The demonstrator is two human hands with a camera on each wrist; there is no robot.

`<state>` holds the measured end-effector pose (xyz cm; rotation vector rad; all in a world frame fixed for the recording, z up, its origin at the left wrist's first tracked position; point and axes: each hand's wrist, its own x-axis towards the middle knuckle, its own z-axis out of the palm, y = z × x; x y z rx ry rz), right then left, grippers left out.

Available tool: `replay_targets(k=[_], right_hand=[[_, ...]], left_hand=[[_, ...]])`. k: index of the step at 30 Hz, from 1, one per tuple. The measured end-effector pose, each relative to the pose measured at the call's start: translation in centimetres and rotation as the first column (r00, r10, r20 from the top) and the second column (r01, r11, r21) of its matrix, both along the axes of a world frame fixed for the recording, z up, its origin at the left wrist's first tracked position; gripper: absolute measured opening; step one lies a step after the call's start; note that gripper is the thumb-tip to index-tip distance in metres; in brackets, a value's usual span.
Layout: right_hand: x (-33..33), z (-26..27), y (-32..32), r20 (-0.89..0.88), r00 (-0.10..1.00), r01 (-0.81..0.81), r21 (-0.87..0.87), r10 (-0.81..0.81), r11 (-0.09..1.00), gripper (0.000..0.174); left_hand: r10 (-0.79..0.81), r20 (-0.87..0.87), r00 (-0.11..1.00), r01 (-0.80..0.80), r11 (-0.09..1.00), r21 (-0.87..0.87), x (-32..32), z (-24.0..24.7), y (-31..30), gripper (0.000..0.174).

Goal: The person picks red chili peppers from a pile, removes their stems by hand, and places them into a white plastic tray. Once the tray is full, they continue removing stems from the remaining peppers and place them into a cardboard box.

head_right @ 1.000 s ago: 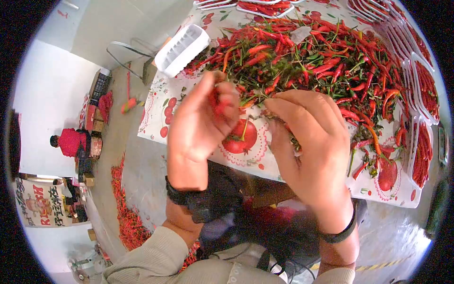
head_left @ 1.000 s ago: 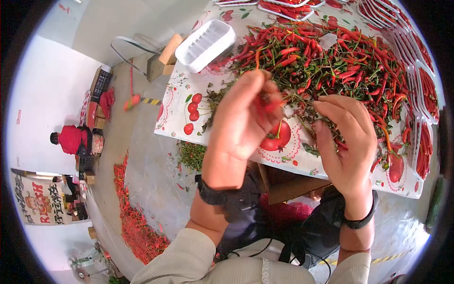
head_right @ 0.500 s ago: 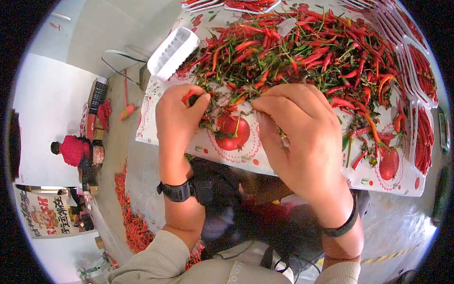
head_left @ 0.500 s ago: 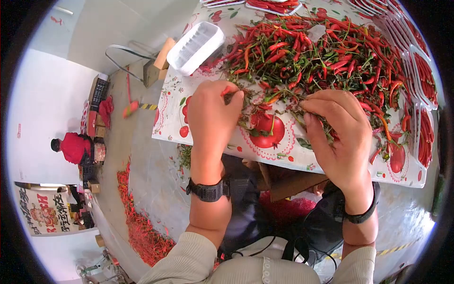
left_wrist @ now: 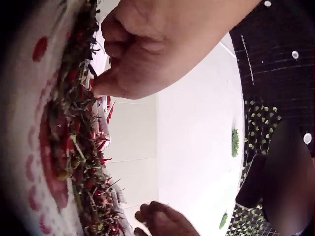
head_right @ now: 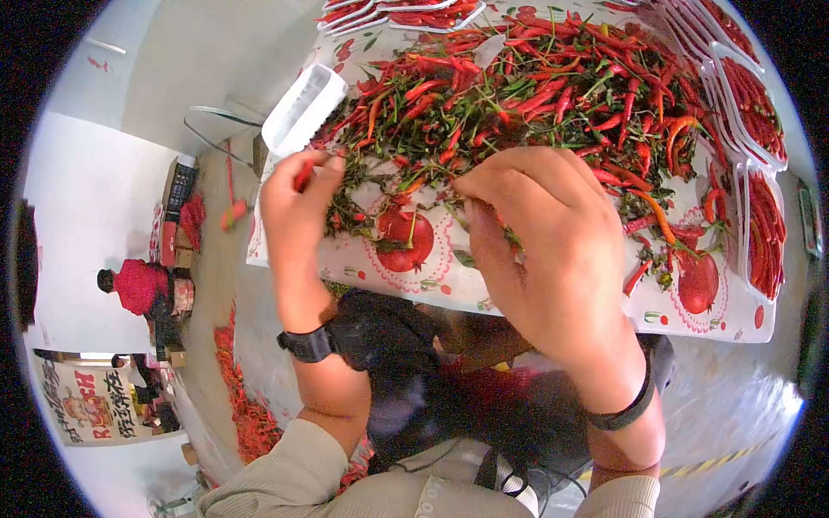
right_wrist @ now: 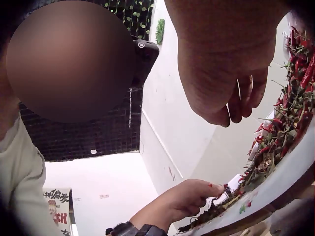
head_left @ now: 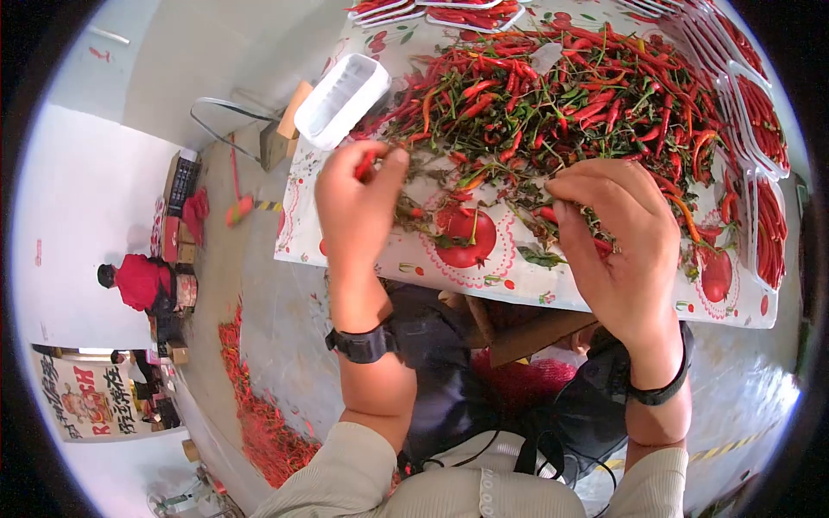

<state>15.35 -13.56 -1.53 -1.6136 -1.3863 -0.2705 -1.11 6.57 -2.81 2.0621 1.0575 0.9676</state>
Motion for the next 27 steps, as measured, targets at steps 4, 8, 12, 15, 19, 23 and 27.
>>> replay_targets(k=[4,8,12,15,19,23,27], right_hand=[[-0.1,-0.1,-0.2,-0.035,0.999,0.010,-0.014,-0.011,1.000,0.020],[-0.1,-0.3,0.3,-0.020,1.000,0.001,-0.006,-0.002,1.000,0.020],[-0.4,-0.4,0.6,-0.015,1.000,-0.012,-0.018,0.012,1.000,0.020],[-0.6,-0.5,1.0,-0.007,1.000,-0.017,-0.020,0.017,1.000,0.020],[-1.0,-0.8,1.5,-0.020,0.999,-0.026,-0.032,0.026,0.999,0.019],[-1.6,-0.8,1.9,-0.037,0.998,-0.043,-0.040,0.042,0.998,0.017],[-1.8,-0.9,2.4,-0.037,0.997,-0.067,-0.031,0.066,0.997,0.015]], left_hand=[[0.045,0.637,0.770,0.376,0.774,-0.509,-1.5,1.0,1.5,0.016],[0.167,0.780,0.603,0.575,0.586,-0.570,-2.0,1.0,2.2,0.020],[0.118,0.837,0.535,0.709,0.475,-0.521,-2.7,0.5,3.0,0.021],[0.093,0.819,0.566,0.667,0.532,-0.521,-2.9,0.4,3.2,0.017],[0.106,0.731,0.675,0.507,0.653,-0.563,-2.7,0.8,2.4,0.015],[-0.075,0.368,0.927,0.235,0.881,-0.411,-2.7,0.9,1.7,0.014],[-0.125,-0.044,0.991,0.115,0.974,-0.198,-3.1,1.4,0.5,0.019]])
